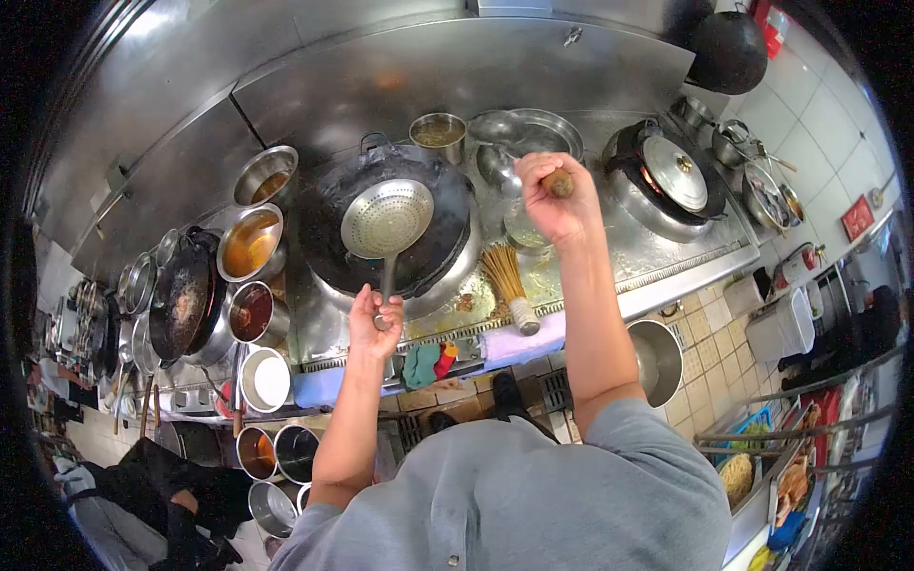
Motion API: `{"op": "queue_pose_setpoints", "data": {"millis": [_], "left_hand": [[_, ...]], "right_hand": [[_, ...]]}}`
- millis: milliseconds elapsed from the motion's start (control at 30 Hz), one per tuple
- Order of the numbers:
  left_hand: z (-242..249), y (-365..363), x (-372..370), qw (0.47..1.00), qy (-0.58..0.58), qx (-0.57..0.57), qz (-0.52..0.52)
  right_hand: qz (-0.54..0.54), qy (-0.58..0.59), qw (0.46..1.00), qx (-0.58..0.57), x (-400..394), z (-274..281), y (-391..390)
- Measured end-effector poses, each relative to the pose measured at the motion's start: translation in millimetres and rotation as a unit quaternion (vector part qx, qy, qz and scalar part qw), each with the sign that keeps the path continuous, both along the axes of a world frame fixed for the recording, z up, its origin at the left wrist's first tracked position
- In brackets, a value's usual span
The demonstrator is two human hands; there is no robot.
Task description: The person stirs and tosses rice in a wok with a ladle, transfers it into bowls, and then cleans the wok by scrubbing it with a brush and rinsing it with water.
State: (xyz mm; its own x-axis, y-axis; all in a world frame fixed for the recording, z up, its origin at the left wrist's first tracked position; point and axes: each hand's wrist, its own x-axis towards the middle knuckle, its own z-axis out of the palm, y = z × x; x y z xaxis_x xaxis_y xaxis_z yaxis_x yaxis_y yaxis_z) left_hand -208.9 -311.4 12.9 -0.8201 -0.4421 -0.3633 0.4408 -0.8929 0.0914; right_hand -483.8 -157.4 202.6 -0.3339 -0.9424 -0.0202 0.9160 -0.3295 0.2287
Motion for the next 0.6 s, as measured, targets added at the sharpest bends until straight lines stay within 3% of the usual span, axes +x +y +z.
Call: {"op": "queue_pose_setpoints", "data": {"millis": [167, 267, 433, 500, 567, 600], "left_hand": [[24.2, -2.4, -0.3, 0.997, -0.067, -0.017, -0.025], [27.0, -5.5, 2.0, 0.994, -0.096, -0.022, -0.05], [17.9, -11.6, 8.8, 0.99, -0.115, -0.039, -0.07], [12.2, -14.8, 17.4, 0.99, -0.11, -0.052, -0.07], [4.2, -19.4, 26.8, 0.991, -0.094, -0.068, -0.074], [1.1, -23.3, 33.5, 0.991, -0.079, -0.072, -0.077]], "right_hand": [[0.005, -0.021, 0.999, 0.048, 62.6, -12.1, 7.7], [0.079, -0.011, 0.995, 0.059, 87.4, -31.6, 12.9], [0.189, 0.169, 0.954, 0.163, 94.2, -72.2, 22.3], [0.178, 0.202, 0.942, 0.2, 94.1, -77.1, 34.9], [0.095, 0.459, 0.834, 0.292, 94.1, -88.5, 59.4], [0.07, 0.52, 0.787, 0.324, 91.8, -104.6, 75.2]]}}
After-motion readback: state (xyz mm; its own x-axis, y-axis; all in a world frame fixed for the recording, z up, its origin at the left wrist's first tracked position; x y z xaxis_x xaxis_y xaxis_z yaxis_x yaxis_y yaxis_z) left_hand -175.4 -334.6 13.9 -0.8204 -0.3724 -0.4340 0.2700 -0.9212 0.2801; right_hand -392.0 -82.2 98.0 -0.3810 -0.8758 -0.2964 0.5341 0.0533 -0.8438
